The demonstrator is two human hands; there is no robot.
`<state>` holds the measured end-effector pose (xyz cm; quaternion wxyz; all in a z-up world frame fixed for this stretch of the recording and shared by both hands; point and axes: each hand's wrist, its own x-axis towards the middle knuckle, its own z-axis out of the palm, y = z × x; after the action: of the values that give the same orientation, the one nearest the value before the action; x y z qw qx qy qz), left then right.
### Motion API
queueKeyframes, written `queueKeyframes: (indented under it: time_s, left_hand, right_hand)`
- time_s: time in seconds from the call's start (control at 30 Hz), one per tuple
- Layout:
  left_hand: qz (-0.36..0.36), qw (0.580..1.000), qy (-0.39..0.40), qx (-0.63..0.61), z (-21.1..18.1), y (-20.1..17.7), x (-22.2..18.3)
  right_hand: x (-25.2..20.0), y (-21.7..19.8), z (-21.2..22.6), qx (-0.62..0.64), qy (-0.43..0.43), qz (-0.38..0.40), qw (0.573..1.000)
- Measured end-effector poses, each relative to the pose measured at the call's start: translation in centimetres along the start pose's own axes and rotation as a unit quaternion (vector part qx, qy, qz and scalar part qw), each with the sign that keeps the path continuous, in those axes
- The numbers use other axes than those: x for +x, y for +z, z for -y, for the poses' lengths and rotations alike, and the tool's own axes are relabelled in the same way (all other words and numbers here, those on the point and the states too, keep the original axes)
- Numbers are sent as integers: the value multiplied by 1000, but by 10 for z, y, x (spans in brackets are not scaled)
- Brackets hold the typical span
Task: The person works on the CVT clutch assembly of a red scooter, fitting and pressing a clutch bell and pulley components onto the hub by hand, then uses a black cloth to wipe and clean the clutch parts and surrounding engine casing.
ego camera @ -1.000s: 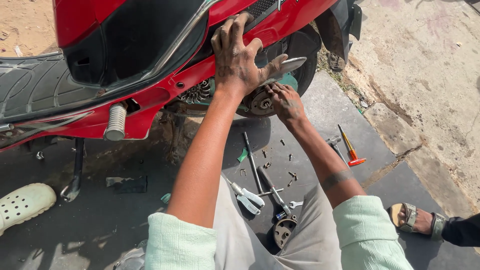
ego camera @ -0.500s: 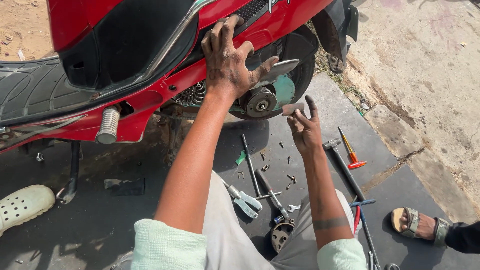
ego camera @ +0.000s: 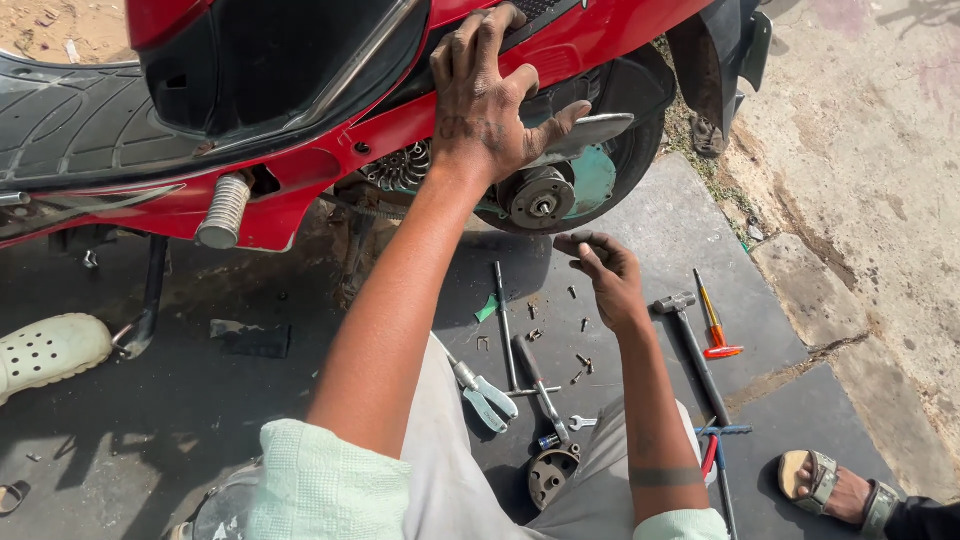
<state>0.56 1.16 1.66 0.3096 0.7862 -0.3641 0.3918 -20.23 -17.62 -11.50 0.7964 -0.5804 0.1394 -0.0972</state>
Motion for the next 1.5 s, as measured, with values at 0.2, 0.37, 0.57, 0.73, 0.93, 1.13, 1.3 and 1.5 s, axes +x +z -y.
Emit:
queueKeyframes:
  time_s: [0.2, 0.37, 0.57, 0.73, 0.93, 1.13, 1.3, 1.5]
  left_hand:
    - [2, 999, -26, -20, -6, -3, 1]
    - [-15, 999, -19, -32, -5, 1, 3]
    - [-30, 999, -17, -29, -2, 7, 2]
    - [-13, 999, -26, -42, -5, 9, 0]
    - [-25, 998, -25, -44, -4, 11, -1]
    - [-27, 998, -26, -42, -4, 10, 1]
    - [-25, 999, -27, -38, -4, 11, 1]
    - [-4, 998, -35, -51, -6, 6, 2]
  right_hand:
    - [68, 16, 11, -191, -158, -167, 954]
    - [113, 16, 19, -471, -334, -50, 815]
    - [109, 31, 37, -676, -347, 7, 650]
    - [98, 48, 55, -715, -344, 38, 607]
    - [115, 35, 46, -788, -314, 64, 526]
    - [119, 35, 38, -787, -338, 81, 510]
    - [110, 50, 39, -768, -324, 67, 548]
    - [112, 55, 4, -815, -208, 42, 539]
